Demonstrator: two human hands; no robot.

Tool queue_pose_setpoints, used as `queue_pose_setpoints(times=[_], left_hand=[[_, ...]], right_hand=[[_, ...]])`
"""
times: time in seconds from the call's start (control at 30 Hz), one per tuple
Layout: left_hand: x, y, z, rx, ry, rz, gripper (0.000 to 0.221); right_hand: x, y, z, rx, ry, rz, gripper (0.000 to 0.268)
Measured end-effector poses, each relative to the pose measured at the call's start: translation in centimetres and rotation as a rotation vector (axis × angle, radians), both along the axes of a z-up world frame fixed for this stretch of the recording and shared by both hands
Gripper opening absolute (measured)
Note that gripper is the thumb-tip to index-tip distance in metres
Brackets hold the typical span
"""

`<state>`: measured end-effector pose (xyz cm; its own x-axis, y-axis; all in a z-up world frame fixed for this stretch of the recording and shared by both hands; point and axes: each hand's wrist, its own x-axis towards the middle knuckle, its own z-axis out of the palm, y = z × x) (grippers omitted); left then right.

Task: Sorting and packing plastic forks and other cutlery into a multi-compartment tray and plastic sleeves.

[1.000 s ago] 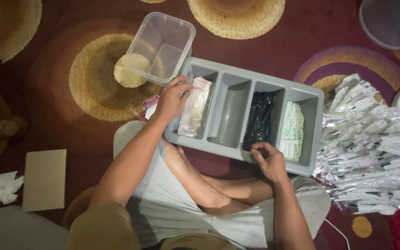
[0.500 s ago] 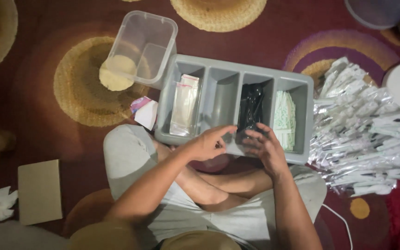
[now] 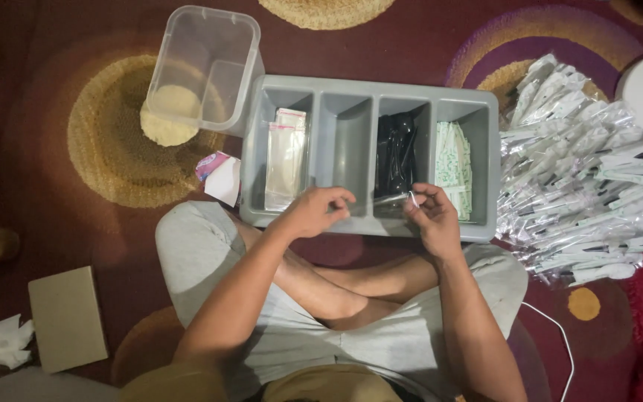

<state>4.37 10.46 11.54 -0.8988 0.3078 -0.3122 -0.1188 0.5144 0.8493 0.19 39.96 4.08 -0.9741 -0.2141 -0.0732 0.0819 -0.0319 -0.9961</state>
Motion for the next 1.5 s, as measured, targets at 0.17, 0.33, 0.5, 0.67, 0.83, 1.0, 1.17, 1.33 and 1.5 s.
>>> queue_pose_setpoints(times=[0.17, 0.33, 0.5, 0.67, 0.83, 1.0, 1.17, 1.33, 1.5], left_hand=[[0.3, 0.1, 2.5, -0.02, -0.012, -0.044, 0.024], [0.7, 0.4, 3.3, -0.038, -0.089, -0.151, 0.024], [0.2, 0.4, 1.8, -0.05, -0.116, -0.137, 0.028], [0.2, 0.2, 2.9, 0.003, -0.143, -0.107, 0.03], [0.0, 0.1, 1.5, -0.002, -0.106, -0.029, 0.031], [-0.4, -0.5, -0.3, 0.0, 0.112, 0.239, 0.031], [-0.6, -0.4, -0.8, 0.025, 0.253, 0.404, 0.035], [-0.7, 0.3, -2.1, -0.057, 0.363, 0.403, 0.037], [-3.9, 3.2, -1.9, -0.178, 0.405, -0.03, 0.023]], right_hand=[[0.3, -0.4, 3.7, 0.318, 0.323, 0.041, 0.05], [1.7, -1.0, 4.1, 0.416, 0.44, 0.29, 0.071], [3.1, -2.1, 3.8, 0.197, 0.155, 0.625, 0.066], [2.9, -2.6, 6.8, 0.289, 0.222, 0.72, 0.042], [2.7, -1.4, 5.4, 0.256, 0.236, 0.774, 0.028], [2.6, -0.8, 5.0, 0.17, 0.138, 0.74, 0.019], [1.8, 0.6, 3.7, 0.223, 0.106, 0.519, 0.03], [1.3, 1.2, 3.8, 0.027, -0.008, 0.023, 0.045], [-1.4, 4.6, 0.7, -0.484, 0.163, -0.297, 0.038]])
